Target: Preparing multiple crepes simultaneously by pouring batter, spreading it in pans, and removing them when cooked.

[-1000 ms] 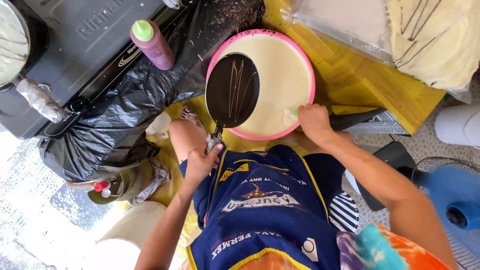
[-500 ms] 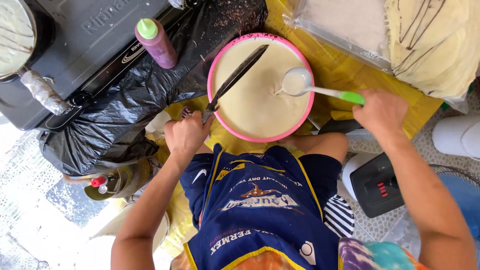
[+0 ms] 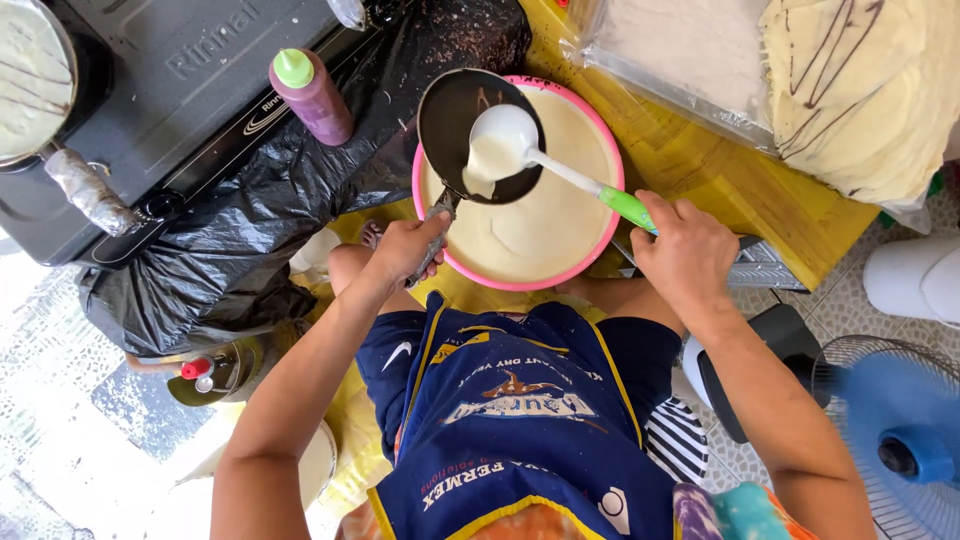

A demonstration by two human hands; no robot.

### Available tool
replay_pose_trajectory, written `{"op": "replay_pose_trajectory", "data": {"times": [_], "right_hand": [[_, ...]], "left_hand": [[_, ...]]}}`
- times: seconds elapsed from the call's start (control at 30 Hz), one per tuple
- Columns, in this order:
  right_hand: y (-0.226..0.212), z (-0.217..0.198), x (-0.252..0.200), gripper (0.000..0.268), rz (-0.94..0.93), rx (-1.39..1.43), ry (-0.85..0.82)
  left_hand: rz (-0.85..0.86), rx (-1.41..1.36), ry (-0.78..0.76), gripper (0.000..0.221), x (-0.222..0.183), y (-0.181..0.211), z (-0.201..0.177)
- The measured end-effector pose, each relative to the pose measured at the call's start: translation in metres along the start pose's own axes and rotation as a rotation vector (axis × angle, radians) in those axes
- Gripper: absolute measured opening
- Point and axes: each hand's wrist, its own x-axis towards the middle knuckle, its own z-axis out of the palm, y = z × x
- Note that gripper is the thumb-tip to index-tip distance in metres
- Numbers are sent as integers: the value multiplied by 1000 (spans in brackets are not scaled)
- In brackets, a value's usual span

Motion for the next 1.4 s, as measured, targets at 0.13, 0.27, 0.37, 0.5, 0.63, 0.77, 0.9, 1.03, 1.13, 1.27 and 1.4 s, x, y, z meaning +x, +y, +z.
{"op": "replay_pose_trajectory", "data": {"times": [0.13,0.27,0.37,0.5,0.63,0.77,0.9,1.03,1.13,1.27,1.4], "right_hand": [[1,5,11,46,-29,-34,110],[0,-4,23,49,-32,4,169],[-4,-18,30,49,-48,21,202],[-5,-37,28,51,-89,-7,218],[-2,-49,10,48,-101,-49,213],[-6,-48,-9,47,-71,-134,195],[-14,-40,-12,47,40,-47,70],[-3,-20,-13,41,206,133,-37],[3,-6,-20,42,329,186,-120],[1,0,-18,43,403,267,-142],[14,-9,-18,42,389,192,-82]], "left_hand": [[-11,-50,45,47,-5,2,-4],[-38,-272,-51,48,-6,-22,-1],[-1,-468,-181,51,-11,-46,14],[194,-619,-255,49,20,-98,52],[352,-618,-182,40,36,-92,82],[216,-592,-235,44,12,-45,89],[-59,-406,-364,52,8,-22,75],[-128,-277,-388,55,11,-22,63],[-59,-94,-334,51,-11,-15,61],[31,-41,-289,45,-20,-23,61],[91,-146,-315,43,-5,-56,65]]}}
